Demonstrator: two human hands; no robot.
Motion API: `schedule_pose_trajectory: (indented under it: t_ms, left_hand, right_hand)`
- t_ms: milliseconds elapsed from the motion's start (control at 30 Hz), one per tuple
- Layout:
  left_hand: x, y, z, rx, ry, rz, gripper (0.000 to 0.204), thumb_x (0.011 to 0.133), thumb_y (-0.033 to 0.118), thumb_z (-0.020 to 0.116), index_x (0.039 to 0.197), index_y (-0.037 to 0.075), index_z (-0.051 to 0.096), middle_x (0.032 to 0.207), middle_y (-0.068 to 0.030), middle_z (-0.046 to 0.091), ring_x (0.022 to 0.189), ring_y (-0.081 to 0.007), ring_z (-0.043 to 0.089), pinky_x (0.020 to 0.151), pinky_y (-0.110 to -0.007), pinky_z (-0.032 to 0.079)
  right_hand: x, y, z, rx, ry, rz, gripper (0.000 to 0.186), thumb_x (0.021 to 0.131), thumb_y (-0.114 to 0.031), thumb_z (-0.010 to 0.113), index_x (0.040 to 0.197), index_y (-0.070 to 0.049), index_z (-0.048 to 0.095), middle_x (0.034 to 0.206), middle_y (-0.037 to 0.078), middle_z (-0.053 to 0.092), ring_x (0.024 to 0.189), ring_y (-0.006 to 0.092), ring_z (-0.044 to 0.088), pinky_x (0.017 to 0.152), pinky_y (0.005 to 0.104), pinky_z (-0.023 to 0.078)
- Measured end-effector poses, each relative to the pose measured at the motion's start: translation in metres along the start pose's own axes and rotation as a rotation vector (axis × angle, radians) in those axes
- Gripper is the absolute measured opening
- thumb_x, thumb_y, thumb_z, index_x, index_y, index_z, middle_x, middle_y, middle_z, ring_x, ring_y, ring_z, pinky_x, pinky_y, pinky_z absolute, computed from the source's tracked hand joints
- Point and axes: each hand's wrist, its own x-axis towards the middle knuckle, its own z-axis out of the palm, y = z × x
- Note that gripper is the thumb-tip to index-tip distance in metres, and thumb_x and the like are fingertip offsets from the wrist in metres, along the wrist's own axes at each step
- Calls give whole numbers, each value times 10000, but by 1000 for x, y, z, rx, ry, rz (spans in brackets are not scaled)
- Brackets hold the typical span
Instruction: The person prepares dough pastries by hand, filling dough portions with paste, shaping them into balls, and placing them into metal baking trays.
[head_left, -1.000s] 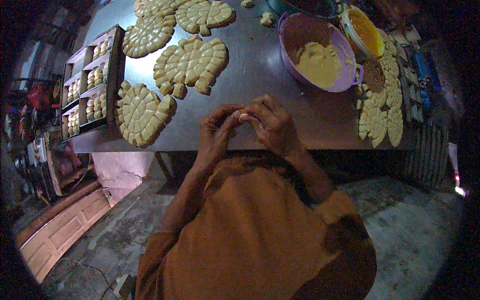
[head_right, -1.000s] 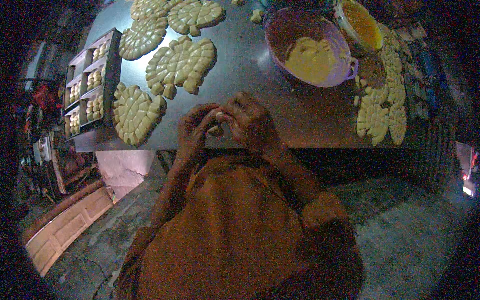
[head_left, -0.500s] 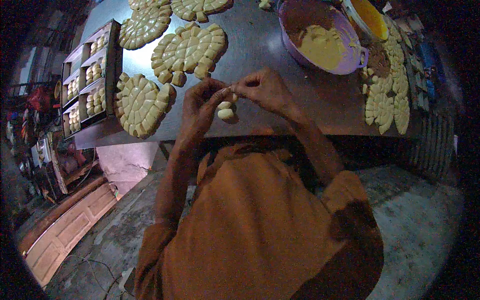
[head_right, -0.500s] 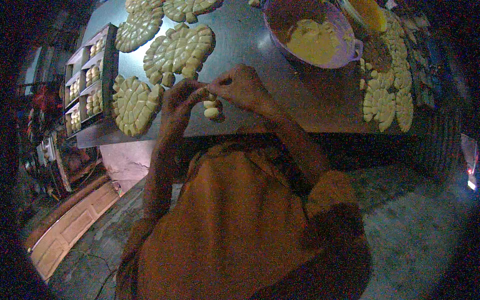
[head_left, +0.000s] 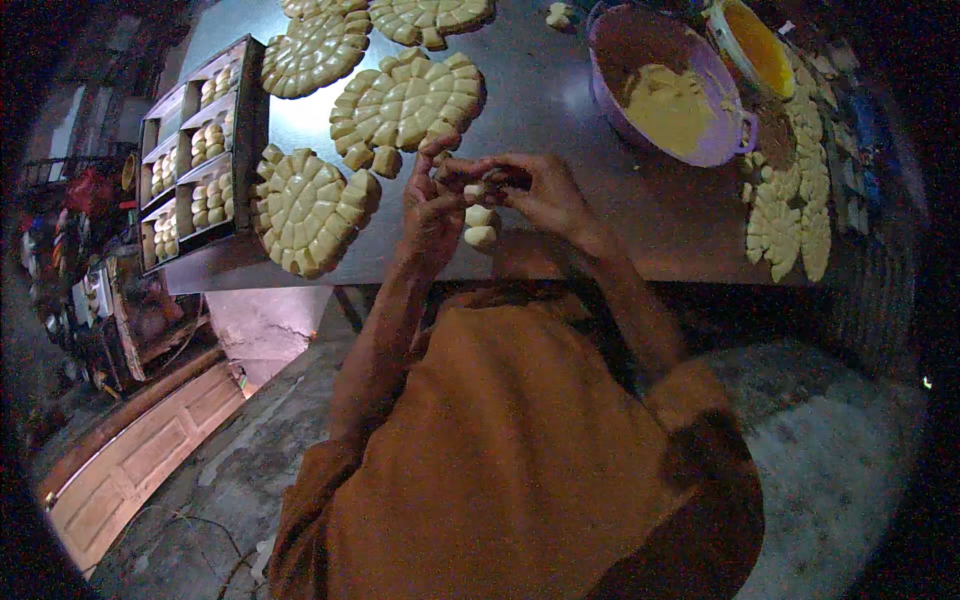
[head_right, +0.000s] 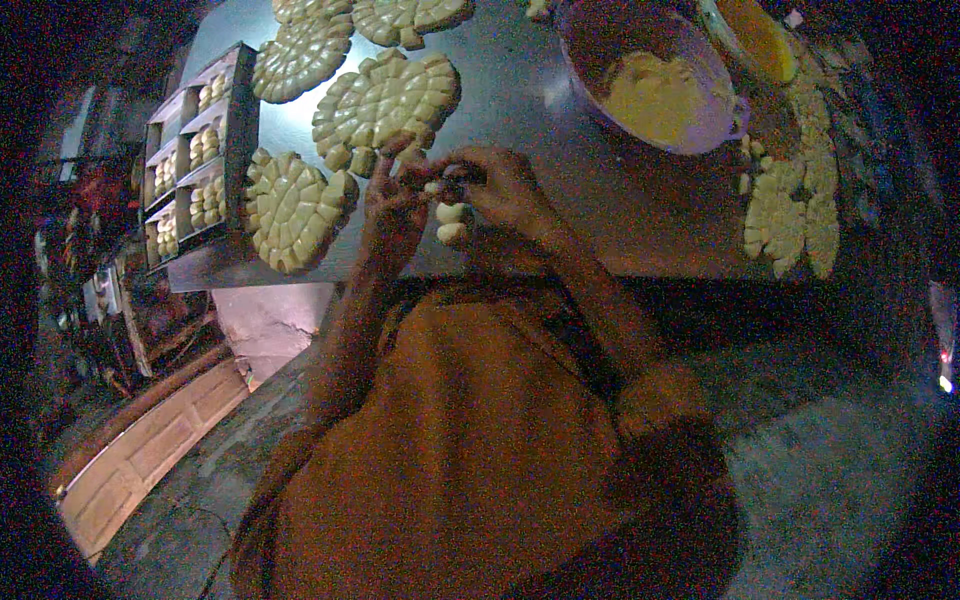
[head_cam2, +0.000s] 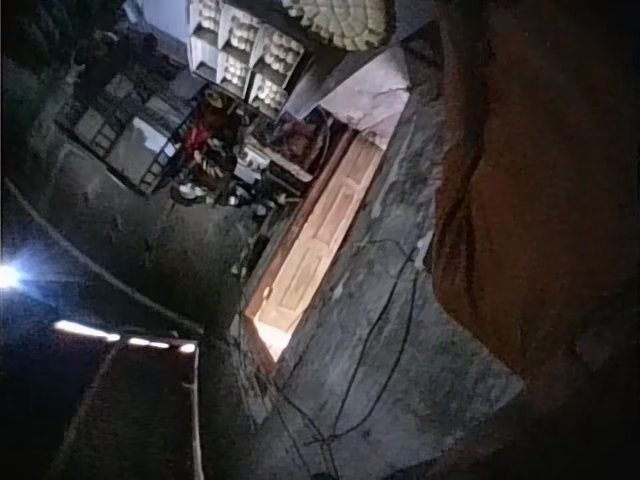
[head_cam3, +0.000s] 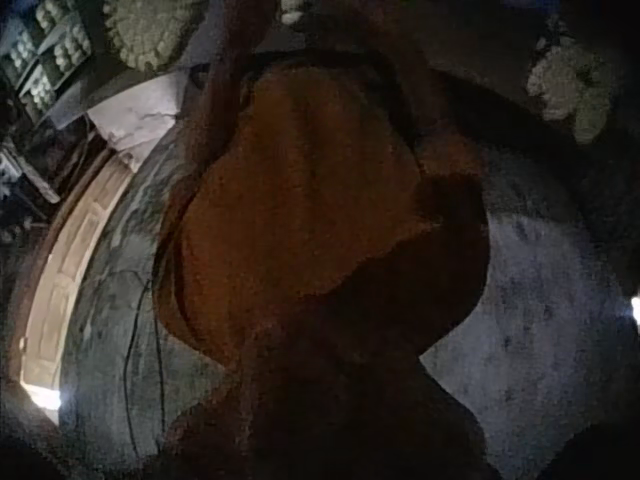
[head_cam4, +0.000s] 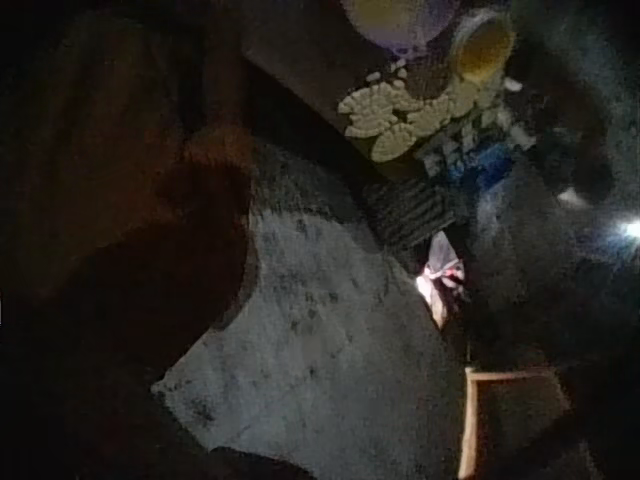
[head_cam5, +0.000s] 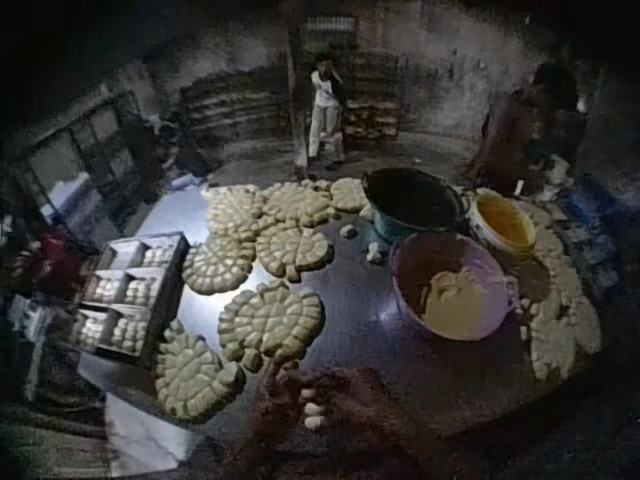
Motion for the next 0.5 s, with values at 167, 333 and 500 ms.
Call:
schedule_pose_trajectory:
  t_ms: [167,333,500]
  left_hand:
    - [7,19,-60,1289,429,186,376,841,240,695,1148,53,584,1069,-150,653,944,-300,639,827,-424,508]
    - [29,32,-96,1959,405,142,325,874,246,654,1115,43,573,944,-151,609,894,-332,632,687,-435,517]
    - [38,20,-127,2049,347,204,359,853,285,658,1108,50,567,941,-159,597,853,-368,631,681,-461,510]
  right_hand:
    - [10,39,13,-684,165,-178,202,804,-108,690,998,-51,707,993,103,693,880,297,668,770,371,529]
    - [17,66,31,-833,249,-391,164,774,-29,667,933,-52,701,933,112,678,868,297,643,760,390,525]
    - [1,57,37,-811,63,-309,162,785,-19,661,939,-44,700,948,112,668,868,291,643,750,376,526]
